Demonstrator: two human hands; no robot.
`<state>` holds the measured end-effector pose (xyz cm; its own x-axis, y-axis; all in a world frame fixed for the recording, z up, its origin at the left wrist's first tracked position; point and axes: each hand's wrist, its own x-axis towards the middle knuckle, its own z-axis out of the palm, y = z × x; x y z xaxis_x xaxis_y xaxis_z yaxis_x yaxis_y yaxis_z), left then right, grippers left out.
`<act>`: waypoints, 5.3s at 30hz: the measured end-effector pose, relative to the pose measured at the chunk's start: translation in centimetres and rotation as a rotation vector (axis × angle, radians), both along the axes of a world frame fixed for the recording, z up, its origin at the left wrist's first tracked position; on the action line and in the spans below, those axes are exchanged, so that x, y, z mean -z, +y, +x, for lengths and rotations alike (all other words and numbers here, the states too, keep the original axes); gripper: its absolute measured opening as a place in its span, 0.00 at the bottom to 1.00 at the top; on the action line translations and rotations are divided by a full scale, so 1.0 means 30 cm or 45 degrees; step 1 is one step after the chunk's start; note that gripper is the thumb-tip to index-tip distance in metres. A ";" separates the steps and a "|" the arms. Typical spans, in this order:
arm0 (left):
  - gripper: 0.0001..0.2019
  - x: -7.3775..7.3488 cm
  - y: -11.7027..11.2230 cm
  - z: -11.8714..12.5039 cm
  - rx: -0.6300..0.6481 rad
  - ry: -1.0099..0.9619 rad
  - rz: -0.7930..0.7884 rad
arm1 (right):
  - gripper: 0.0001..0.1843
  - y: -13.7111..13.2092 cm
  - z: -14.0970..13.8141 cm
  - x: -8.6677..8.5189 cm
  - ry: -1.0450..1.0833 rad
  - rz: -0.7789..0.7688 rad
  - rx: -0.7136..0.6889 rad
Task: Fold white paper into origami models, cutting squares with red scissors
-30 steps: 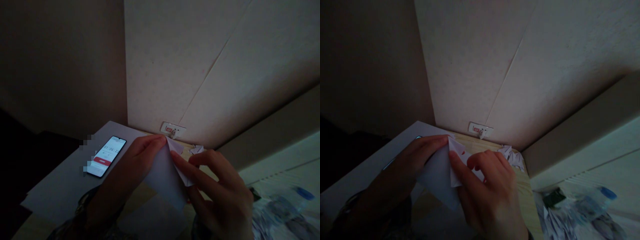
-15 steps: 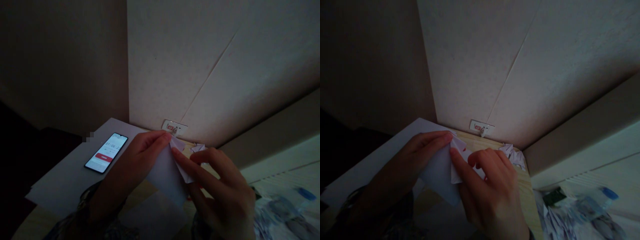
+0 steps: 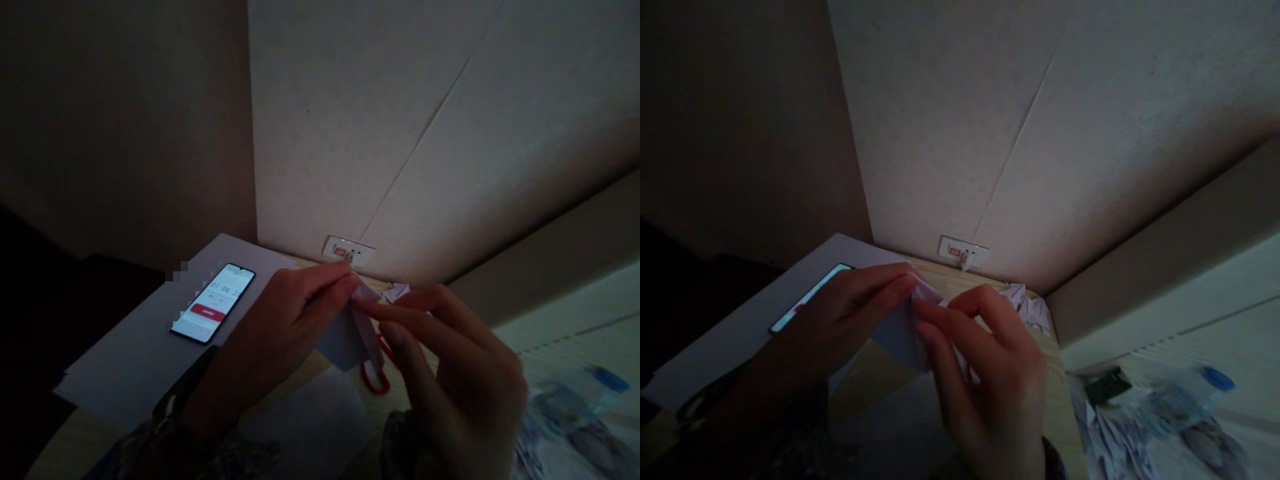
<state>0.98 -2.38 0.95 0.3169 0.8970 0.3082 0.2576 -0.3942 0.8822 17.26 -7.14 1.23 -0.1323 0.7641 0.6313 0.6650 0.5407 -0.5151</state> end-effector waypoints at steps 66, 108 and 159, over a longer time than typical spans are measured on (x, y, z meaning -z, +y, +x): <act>0.05 0.015 0.013 -0.006 0.181 0.159 -0.179 | 0.06 0.049 0.011 -0.009 0.281 -0.381 0.058; 0.03 -0.010 -0.005 0.009 -0.114 -0.229 -0.233 | 0.11 0.043 -0.006 -0.005 0.243 -0.455 -0.019; 0.02 0.024 0.001 0.009 -0.096 -0.557 -0.329 | 0.14 0.046 -0.012 -0.014 0.216 -0.432 0.030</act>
<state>1.24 -2.35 0.22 0.1395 0.9767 0.1628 -0.1380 -0.1437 0.9800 16.89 -5.76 1.64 -0.0273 0.9352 0.3531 0.5653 0.3057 -0.7661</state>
